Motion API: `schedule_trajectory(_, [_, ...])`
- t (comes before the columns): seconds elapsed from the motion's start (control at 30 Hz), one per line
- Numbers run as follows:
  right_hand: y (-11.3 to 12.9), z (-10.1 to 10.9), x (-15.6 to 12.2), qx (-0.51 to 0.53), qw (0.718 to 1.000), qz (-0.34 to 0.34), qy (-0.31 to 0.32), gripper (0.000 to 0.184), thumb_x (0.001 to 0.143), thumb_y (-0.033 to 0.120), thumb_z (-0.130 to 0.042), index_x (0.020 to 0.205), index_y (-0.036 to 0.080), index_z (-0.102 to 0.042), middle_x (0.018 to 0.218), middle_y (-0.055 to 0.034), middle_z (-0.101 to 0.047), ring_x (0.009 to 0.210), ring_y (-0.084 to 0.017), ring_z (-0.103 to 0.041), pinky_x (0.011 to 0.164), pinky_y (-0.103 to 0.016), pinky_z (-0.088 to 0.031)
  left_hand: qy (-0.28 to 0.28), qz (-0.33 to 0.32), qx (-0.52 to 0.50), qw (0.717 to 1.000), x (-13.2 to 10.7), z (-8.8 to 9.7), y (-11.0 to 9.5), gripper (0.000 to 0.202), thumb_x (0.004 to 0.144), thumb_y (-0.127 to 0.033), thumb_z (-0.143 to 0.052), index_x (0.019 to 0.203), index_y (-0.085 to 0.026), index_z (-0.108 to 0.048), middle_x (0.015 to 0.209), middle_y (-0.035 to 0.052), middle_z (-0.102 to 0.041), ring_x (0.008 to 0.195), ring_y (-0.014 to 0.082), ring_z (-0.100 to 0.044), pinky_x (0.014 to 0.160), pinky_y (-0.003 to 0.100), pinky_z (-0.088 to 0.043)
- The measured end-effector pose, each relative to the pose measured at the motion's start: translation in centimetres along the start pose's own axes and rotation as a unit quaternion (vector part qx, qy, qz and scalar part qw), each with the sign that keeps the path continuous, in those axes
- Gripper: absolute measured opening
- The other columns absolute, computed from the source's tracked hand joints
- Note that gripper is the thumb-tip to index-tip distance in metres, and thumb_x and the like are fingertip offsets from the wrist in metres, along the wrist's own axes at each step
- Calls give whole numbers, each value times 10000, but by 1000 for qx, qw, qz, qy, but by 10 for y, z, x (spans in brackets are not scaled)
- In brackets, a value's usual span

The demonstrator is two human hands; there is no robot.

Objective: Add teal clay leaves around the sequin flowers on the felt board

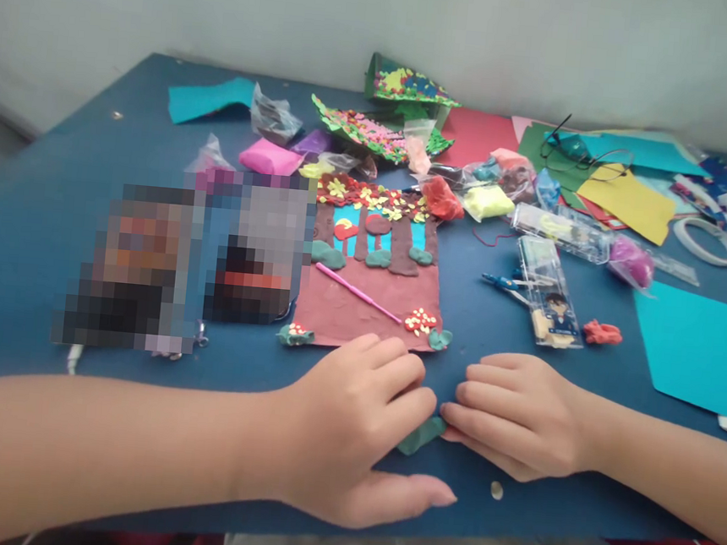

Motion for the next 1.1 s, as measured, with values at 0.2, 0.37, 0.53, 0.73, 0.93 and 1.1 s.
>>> schedule_trajectory(0.2, [1,-1,-1,1,1000,0,-1,211,957,155,-453,816,116,-605,612,-16,-538,555,-146,-423,492,-289,-309,28,-33,23,999,0,-2,-2,232,928,-214,-461,816,-116,-639,797,86,-602,733,208,-487,646,347,-435])
schedule_trajectory(0.37, [1,-1,-2,-4,1000,14,-2,282,968,123,-349,863,110,-610,620,-22,-545,535,-142,-412,483,-287,-288,17,-34,24,999,3,-4,-3,232,898,-159,-450,778,-113,-642,751,80,-592,708,199,-472,624,335,-436])
schedule_trajectory(0.53, [1,1,-4,-20,999,28,-40,200,933,126,-460,795,143,-604,617,-15,-579,521,-125,-469,466,-277,-340,7,-30,14,999,3,-3,-4,242,857,-125,-432,708,-118,-624,697,78,-577,664,189,-449,598,326,-440])
schedule_trajectory(0.73, [2,11,-6,-47,993,-53,-99,74,892,97,-531,923,150,-572,648,-26,-646,554,-121,-590,512,-250,-476,-4,-35,-5,999,3,1,-5,252,785,-104,-418,600,-138,-584,588,56,-487,571,173,-324,523,324,-380])
schedule_trajectory(0.93, [-6,12,-5,-61,964,-198,-169,162,907,94,-453,941,226,-540,677,-2,-672,577,-136,-656,533,-232,-526,-12,-34,20,999,1,0,-4,281,819,-145,-425,576,-156,-565,564,42,-452,550,173,-299,497,325,-350])
schedule_trajectory(1.1, [-6,8,-4,-82,963,-199,-161,147,910,95,-528,983,214,-572,799,-23,-729,647,-125,-691,597,-205,-552,0,-37,46,998,-1,-2,-5,323,898,-244,-431,650,-138,-609,629,72,-531,593,195,-411,533,338,-412])
Point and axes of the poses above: each hand's wrist, its own x-axis towards the middle knuckle, its own z-axis out of the back of the hand, y = z × x, the point moved 2 cm from there along x, towards the middle knuckle
